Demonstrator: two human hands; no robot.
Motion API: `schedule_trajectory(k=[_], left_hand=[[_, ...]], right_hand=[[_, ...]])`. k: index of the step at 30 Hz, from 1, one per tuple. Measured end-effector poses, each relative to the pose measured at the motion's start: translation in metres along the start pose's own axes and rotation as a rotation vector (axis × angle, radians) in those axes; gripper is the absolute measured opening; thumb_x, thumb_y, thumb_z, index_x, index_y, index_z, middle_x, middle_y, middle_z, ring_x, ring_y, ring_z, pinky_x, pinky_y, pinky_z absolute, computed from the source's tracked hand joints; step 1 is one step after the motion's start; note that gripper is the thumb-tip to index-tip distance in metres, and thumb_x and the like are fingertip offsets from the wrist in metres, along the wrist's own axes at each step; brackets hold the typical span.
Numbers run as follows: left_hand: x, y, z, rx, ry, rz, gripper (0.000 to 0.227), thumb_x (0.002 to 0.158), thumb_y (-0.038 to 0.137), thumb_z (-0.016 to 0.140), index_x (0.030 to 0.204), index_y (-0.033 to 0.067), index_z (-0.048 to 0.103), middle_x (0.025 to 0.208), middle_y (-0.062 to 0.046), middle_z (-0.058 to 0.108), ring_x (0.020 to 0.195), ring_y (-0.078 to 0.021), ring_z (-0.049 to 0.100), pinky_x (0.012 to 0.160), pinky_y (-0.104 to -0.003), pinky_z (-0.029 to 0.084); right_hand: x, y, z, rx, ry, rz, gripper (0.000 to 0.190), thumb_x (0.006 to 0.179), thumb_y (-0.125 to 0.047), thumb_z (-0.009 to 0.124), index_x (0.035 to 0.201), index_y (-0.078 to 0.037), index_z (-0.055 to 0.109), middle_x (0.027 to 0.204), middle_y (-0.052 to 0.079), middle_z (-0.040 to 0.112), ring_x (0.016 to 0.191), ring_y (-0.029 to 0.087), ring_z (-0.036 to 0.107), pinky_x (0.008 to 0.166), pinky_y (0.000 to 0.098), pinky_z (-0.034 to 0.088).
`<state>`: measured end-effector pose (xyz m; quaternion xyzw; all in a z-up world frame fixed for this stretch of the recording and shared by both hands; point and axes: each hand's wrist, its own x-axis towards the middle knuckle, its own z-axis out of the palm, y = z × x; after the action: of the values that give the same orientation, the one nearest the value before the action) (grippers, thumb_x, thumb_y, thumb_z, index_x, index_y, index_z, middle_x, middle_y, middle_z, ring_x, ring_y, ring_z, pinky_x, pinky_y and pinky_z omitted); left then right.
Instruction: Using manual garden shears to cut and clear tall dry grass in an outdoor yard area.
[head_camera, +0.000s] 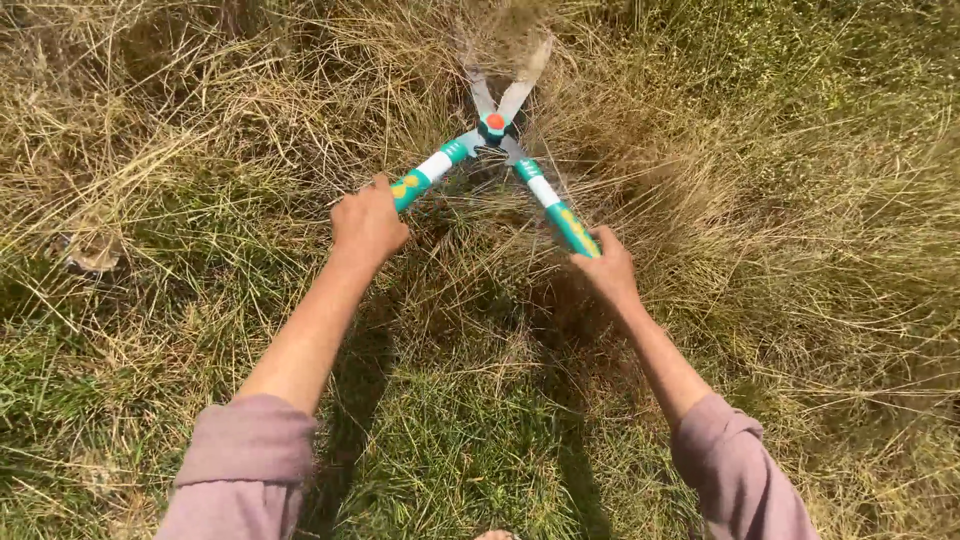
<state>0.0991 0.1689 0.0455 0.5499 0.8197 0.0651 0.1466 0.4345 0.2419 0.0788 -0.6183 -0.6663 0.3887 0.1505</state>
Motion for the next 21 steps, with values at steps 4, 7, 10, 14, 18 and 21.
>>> schedule_trajectory(k=[4,7,10,14,18,21], left_hand=[[0.03,-0.014,-0.007,0.048,0.047,-0.035,0.067,0.072,0.006,0.064,0.137,-0.0061,0.055,0.098,-0.026,0.073,0.092,-0.0466,0.073,0.075,-0.058,0.06],[0.061,0.005,0.001,0.05,0.119,-0.036,0.066,0.071,0.015,0.068,0.132,-0.0065,0.058,0.093,-0.025,0.071,0.087,-0.0458,0.073,0.067,-0.058,0.06],[0.078,0.059,0.009,0.034,0.127,-0.092,0.063,0.077,0.004,0.063,0.137,-0.008,0.054,0.091,-0.027,0.072,0.084,-0.0443,0.074,0.07,-0.056,0.062],[0.07,0.086,0.027,-0.192,0.09,-0.226,0.053,0.082,-0.001,0.061,0.133,-0.0136,0.05,0.096,-0.026,0.069,0.086,-0.0433,0.073,0.068,-0.055,0.062],[0.013,0.039,-0.015,-0.138,0.035,-0.111,0.055,0.079,-0.007,0.058,0.132,-0.0168,0.05,0.098,-0.029,0.068,0.089,-0.0486,0.073,0.071,-0.059,0.061],[-0.018,-0.021,-0.028,-0.051,0.024,-0.115,0.057,0.076,-0.01,0.059,0.132,-0.0162,0.051,0.096,-0.031,0.069,0.085,-0.0488,0.073,0.069,-0.057,0.062]], right_hand=[[0.026,-0.031,0.014,-0.085,-0.05,-0.025,0.045,0.083,-0.001,0.068,0.126,0.005,0.055,0.112,0.034,0.062,0.091,0.042,0.068,0.075,0.0474,0.058],[0.057,-0.025,0.034,0.132,0.01,-0.062,0.044,0.08,-0.001,0.065,0.122,-0.001,0.055,0.106,0.026,0.062,0.076,0.029,0.066,0.062,0.0376,0.056],[0.075,-0.046,0.051,0.179,0.089,-0.046,0.043,0.081,-0.008,0.068,0.121,0.002,0.056,0.098,0.024,0.064,0.066,0.025,0.066,0.062,0.0375,0.057],[0.063,-0.089,0.066,0.139,0.213,0.025,0.042,0.082,-0.01,0.072,0.118,0.004,0.057,0.095,0.025,0.066,0.063,0.024,0.068,0.059,0.0383,0.057],[0.029,-0.082,0.081,0.16,0.066,-0.011,0.042,0.083,-0.004,0.069,0.121,0.007,0.053,0.1,0.03,0.063,0.069,0.029,0.067,0.067,0.0435,0.057],[0.004,-0.084,0.082,0.096,-0.041,-0.021,0.046,0.083,-0.004,0.069,0.125,0.004,0.053,0.105,0.032,0.063,0.081,0.039,0.069,0.074,0.0483,0.057]])
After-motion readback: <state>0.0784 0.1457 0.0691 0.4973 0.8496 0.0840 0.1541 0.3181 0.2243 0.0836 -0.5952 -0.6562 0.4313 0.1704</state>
